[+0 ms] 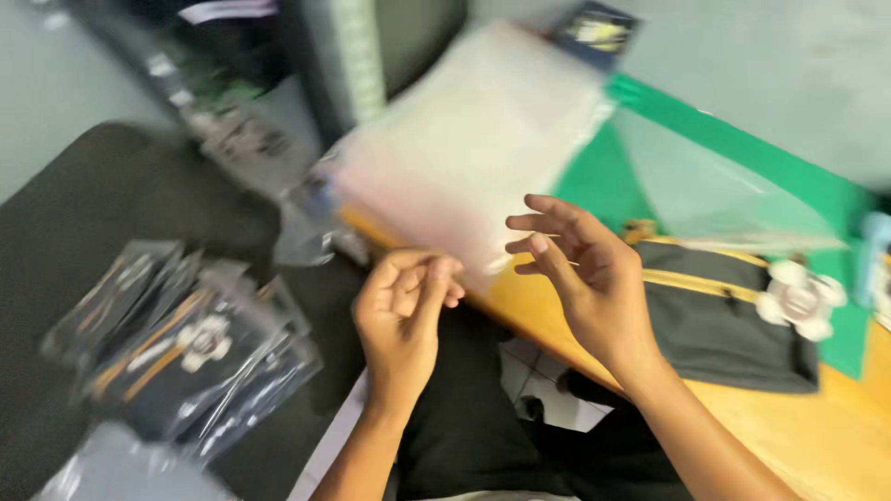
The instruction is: The person attaches a bear-shaped sticker to a small black pouch, places the pouch into a clear zip-top bag, smooths the bag with a plastic tool, and seals it. A rectangular label is then placed on the sealed bag.
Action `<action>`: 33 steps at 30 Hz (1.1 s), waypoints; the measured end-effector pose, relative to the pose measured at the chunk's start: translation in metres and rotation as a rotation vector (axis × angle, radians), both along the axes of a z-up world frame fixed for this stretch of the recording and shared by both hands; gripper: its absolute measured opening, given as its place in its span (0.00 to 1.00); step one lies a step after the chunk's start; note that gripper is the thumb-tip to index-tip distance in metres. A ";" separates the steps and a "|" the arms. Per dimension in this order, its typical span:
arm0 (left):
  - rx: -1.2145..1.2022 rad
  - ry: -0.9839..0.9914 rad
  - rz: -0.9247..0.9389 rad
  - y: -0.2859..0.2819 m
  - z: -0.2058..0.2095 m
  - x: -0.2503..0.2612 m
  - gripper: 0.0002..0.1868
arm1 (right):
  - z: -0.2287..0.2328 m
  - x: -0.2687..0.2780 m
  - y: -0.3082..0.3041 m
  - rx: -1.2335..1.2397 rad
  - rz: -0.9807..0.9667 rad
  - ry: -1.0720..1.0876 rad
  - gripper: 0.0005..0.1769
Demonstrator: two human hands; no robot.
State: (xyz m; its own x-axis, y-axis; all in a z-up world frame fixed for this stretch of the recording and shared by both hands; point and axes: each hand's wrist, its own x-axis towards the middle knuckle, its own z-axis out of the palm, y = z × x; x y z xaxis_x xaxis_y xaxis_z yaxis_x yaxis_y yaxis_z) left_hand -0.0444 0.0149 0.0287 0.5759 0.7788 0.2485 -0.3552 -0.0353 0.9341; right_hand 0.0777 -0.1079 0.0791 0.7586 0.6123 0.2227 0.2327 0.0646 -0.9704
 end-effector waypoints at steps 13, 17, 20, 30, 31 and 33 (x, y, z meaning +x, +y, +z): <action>0.990 0.192 -0.376 -0.114 0.010 0.185 0.20 | -0.038 0.129 -0.216 -0.620 -0.471 -0.762 0.20; 1.339 0.389 -0.322 -0.133 -0.008 0.221 0.13 | -0.054 0.137 -0.239 -0.694 -0.385 -0.758 0.30; 1.416 0.425 -0.345 -0.140 -0.006 0.238 0.05 | -0.054 0.136 -0.243 -0.746 -0.369 -0.725 0.33; 1.231 0.520 -0.525 -0.145 0.001 0.272 0.06 | -0.068 0.146 -0.261 -0.525 -0.439 -0.427 0.26; 1.237 0.523 -0.531 -0.141 0.000 0.273 0.06 | -0.062 0.148 -0.260 -0.522 -0.445 -0.420 0.26; 1.128 0.461 -0.598 -0.135 -0.005 0.272 0.05 | -0.051 0.149 -0.260 -0.485 -0.423 -0.340 0.30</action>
